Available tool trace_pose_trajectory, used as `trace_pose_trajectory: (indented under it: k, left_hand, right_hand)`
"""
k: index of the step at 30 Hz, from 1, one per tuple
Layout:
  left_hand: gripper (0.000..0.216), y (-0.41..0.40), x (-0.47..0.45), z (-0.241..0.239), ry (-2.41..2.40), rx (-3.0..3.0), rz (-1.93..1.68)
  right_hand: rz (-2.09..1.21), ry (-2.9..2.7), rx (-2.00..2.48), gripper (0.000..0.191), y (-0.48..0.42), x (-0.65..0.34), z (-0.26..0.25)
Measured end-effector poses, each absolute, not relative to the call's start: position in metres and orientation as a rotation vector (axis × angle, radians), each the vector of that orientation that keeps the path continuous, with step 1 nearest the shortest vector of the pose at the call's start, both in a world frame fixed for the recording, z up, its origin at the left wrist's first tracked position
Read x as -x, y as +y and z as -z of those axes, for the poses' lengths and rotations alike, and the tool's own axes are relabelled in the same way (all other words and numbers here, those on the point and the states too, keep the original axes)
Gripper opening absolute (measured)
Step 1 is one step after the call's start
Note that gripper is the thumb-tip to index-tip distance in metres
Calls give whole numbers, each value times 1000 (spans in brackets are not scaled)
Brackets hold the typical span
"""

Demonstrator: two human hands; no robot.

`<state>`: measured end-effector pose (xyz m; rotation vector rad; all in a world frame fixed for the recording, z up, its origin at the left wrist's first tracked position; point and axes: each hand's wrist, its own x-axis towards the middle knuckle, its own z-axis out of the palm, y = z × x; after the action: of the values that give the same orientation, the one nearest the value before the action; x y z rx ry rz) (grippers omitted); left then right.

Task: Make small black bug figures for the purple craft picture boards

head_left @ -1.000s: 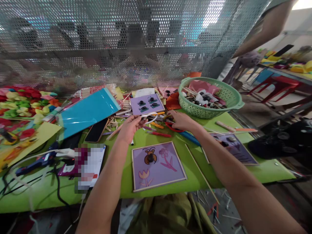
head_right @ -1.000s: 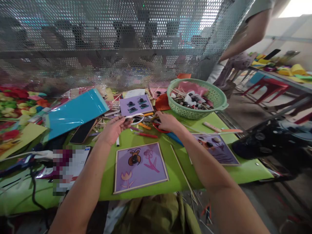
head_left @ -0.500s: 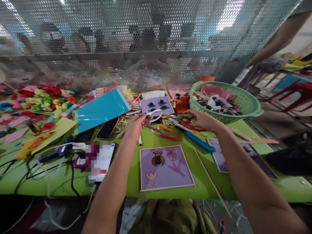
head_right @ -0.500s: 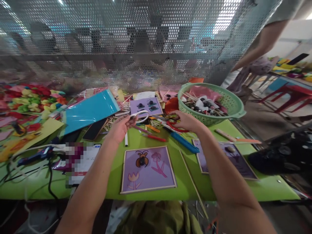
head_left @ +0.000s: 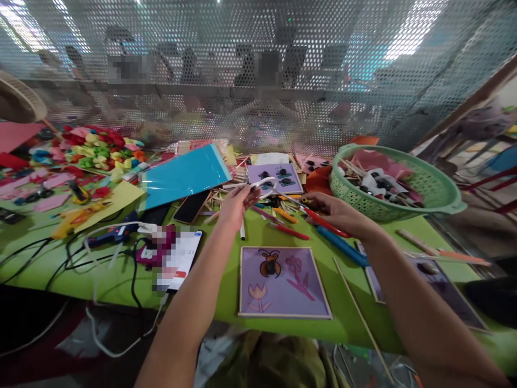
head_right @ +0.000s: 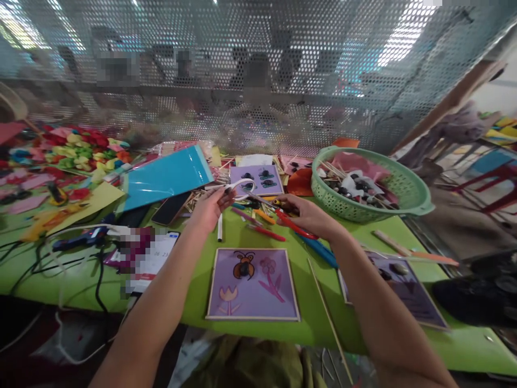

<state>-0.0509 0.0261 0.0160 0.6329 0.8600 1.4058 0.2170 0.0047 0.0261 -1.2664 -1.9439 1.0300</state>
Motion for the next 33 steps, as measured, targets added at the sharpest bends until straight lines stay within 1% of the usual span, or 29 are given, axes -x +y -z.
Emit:
trace_pose_trajectory:
  k: [7, 13, 18, 25, 33]
  left_hand:
    - [9, 24, 48, -13, 831, -667, -1382]
    - [8, 23, 45, -13, 850, -666, -1369]
    - [9, 24, 43, -11, 847, -659, -1364]
    - [12, 26, 42, -5, 848, -664, -1371]
    - [13, 28, 41, -1, 833, -682, -1370]
  right_hand:
    - [-962, -1980, 1301, 54, 6, -206, -22]
    - [-871, -1984, 1299, 54, 5, -203, -17]
    - [-792, -2002, 1266, 57, 4, -201, -13]
    - [-659, -2039, 1215, 47, 3, -196, -11]
    - [-524, -2078, 1201, 44, 0, -192, -13]
